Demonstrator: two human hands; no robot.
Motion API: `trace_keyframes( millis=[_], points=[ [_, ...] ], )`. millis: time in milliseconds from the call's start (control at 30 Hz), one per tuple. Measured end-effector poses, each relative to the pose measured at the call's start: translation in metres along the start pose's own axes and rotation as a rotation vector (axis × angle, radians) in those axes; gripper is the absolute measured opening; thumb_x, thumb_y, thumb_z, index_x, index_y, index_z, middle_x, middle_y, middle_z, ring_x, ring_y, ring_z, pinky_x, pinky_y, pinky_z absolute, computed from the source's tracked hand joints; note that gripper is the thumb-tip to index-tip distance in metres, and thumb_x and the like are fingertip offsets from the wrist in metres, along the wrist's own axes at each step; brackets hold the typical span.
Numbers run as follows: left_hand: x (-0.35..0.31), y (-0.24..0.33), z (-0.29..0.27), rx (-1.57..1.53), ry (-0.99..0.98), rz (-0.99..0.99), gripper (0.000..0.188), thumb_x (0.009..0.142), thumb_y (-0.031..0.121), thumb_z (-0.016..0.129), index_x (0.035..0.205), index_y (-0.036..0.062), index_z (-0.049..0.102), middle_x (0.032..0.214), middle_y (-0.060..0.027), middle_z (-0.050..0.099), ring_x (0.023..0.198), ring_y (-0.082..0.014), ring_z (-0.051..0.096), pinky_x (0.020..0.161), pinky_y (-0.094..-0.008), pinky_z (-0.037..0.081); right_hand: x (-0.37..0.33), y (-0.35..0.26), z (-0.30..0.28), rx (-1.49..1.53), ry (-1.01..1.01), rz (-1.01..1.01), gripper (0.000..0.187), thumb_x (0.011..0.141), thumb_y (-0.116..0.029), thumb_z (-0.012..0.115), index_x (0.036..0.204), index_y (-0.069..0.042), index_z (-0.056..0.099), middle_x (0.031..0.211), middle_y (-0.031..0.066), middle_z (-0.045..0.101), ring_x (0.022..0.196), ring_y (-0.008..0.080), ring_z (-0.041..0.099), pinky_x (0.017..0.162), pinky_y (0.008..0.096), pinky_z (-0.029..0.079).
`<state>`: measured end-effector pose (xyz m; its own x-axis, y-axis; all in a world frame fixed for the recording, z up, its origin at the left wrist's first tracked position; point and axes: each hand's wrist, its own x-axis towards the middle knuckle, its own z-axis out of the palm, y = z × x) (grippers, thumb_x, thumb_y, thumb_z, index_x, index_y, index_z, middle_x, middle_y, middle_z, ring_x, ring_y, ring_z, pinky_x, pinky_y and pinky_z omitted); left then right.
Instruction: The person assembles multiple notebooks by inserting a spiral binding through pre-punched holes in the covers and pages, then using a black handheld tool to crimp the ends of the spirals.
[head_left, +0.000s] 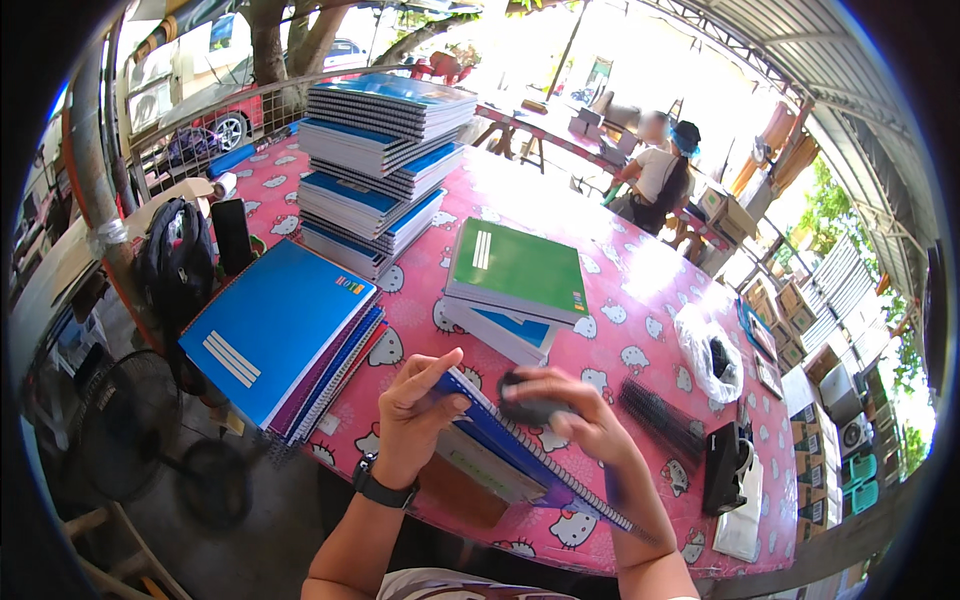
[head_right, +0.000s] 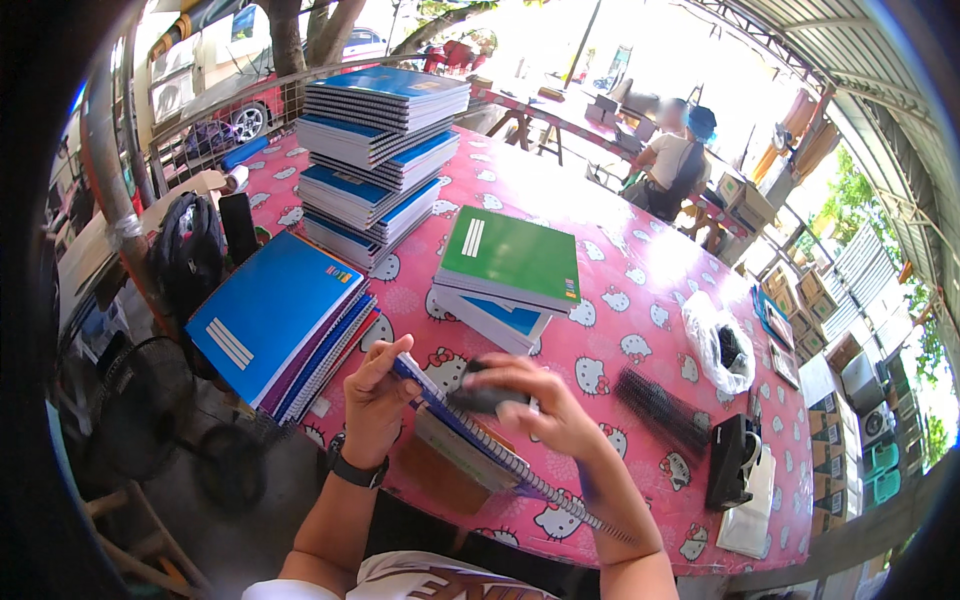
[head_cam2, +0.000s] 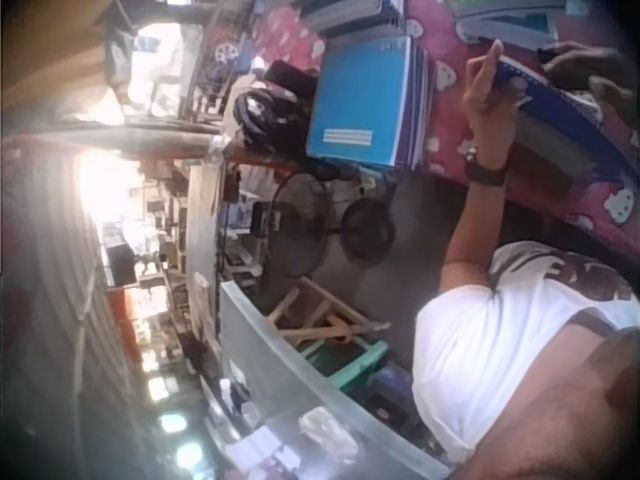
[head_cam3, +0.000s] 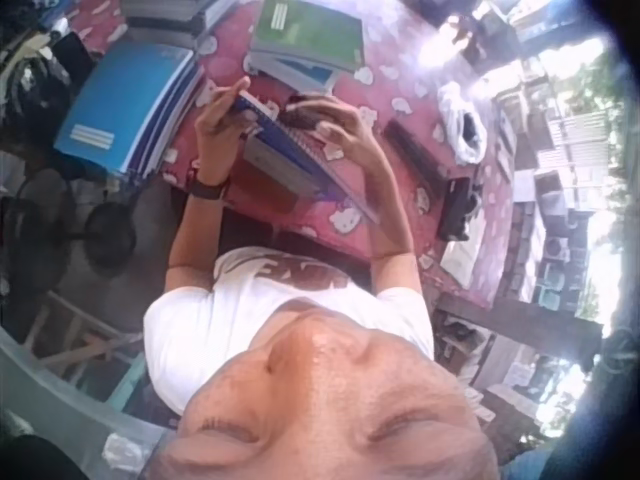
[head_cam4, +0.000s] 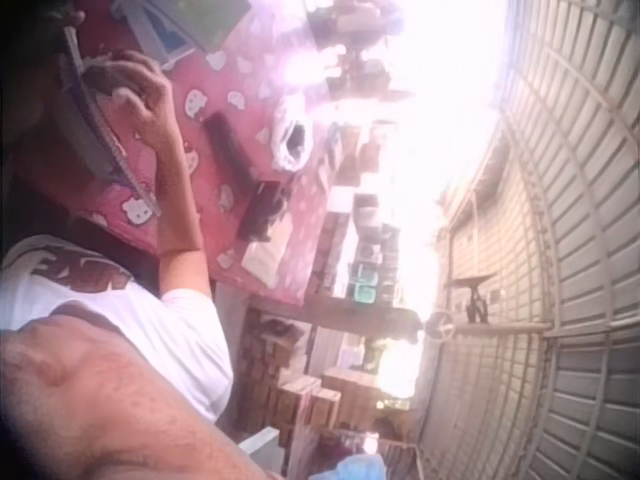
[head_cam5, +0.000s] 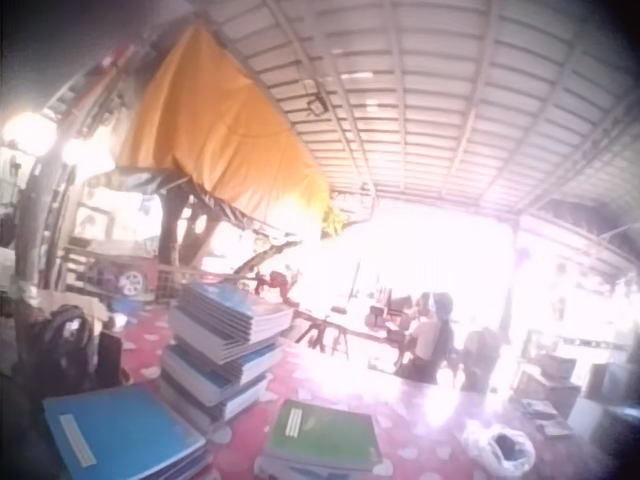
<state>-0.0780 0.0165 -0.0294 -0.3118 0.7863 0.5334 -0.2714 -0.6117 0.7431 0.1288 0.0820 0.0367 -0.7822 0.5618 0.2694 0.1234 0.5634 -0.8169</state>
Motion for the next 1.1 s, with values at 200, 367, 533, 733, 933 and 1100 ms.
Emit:
trace_keyframes(
  millis=[200, 367, 533, 733, 933, 1100],
  points=[
    [0.0, 0.0, 0.001, -0.024, -0.032, -0.03, 0.051, 0.073, -0.008, 0.069, 0.121, 0.0031, 0.058, 0.096, -0.0005, 0.051, 0.086, -0.0079, 0.052, 0.071, -0.02, 0.046, 0.005, -0.017, -0.006, 0.154, -0.095, -0.084, 0.058, 0.075, -0.047, 0.058, 0.108, 0.001, 0.064, 0.118, 0.0198, 0.056, 0.114, 0.0293, 0.051, 0.096, 0.0385, 0.038],
    [-0.001, -0.003, 0.0, 0.049, -0.037, 0.005, 0.052, 0.071, -0.01, 0.069, 0.121, 0.0037, 0.059, 0.096, -0.0003, 0.052, 0.086, -0.0083, 0.052, 0.076, -0.0203, 0.045, 0.005, -0.016, -0.007, 0.475, -0.078, -0.192, 0.056, 0.079, -0.049, 0.057, 0.106, -0.001, 0.065, 0.115, 0.0196, 0.058, 0.118, 0.028, 0.048, 0.097, 0.0403, 0.036],
    [-0.002, 0.004, 0.006, -0.001, -0.051, -0.011, 0.053, 0.069, -0.01, 0.07, 0.119, 0.0035, 0.06, 0.096, -0.0004, 0.052, 0.087, -0.0086, 0.051, 0.075, -0.0208, 0.044, 0.008, -0.017, -0.009, 0.265, 0.07, -0.024, 0.062, 0.078, -0.053, 0.057, 0.108, 0.0, 0.064, 0.121, 0.021, 0.055, 0.119, 0.0283, 0.048, 0.099, 0.0408, 0.034],
    [-0.001, 0.007, 0.008, 0.041, -0.107, 0.004, 0.05, 0.071, -0.009, 0.069, 0.119, 0.0029, 0.06, 0.097, -0.0005, 0.052, 0.088, -0.0084, 0.051, 0.074, -0.0215, 0.044, 0.013, 0.01, 0.005, -0.432, 0.17, 0.091, 0.038, 0.076, -0.032, 0.07, 0.107, -0.009, 0.064, 0.123, 0.0186, 0.053, 0.113, 0.0348, 0.049, 0.097, 0.0434, 0.038],
    [0.003, -0.004, -0.007, -0.002, -0.019, -0.16, 0.027, 0.083, 0.005, 0.065, 0.109, 0.0, 0.062, 0.093, -0.0001, 0.053, 0.083, -0.0065, 0.05, 0.074, -0.0207, 0.042, -0.112, 0.085, -0.005, -0.821, 0.603, 0.445, 0.051, 0.067, -0.038, 0.077, 0.104, -0.005, 0.063, 0.125, 0.0249, 0.049, 0.115, 0.0382, 0.045, 0.096, 0.0455, 0.038],
    [0.005, -0.025, 0.016, -0.083, 0.096, -0.113, 0.019, 0.083, 0.002, 0.065, 0.101, -0.0025, 0.063, 0.094, -0.0011, 0.058, 0.085, -0.0082, 0.054, 0.073, -0.0222, 0.045, -0.193, 0.096, -0.034, -0.985, 0.604, 0.503, 0.046, 0.069, -0.034, 0.077, 0.1, -0.003, 0.065, 0.114, 0.0241, 0.056, 0.11, 0.0366, 0.049, 0.092, 0.0442, 0.042]
  ],
)
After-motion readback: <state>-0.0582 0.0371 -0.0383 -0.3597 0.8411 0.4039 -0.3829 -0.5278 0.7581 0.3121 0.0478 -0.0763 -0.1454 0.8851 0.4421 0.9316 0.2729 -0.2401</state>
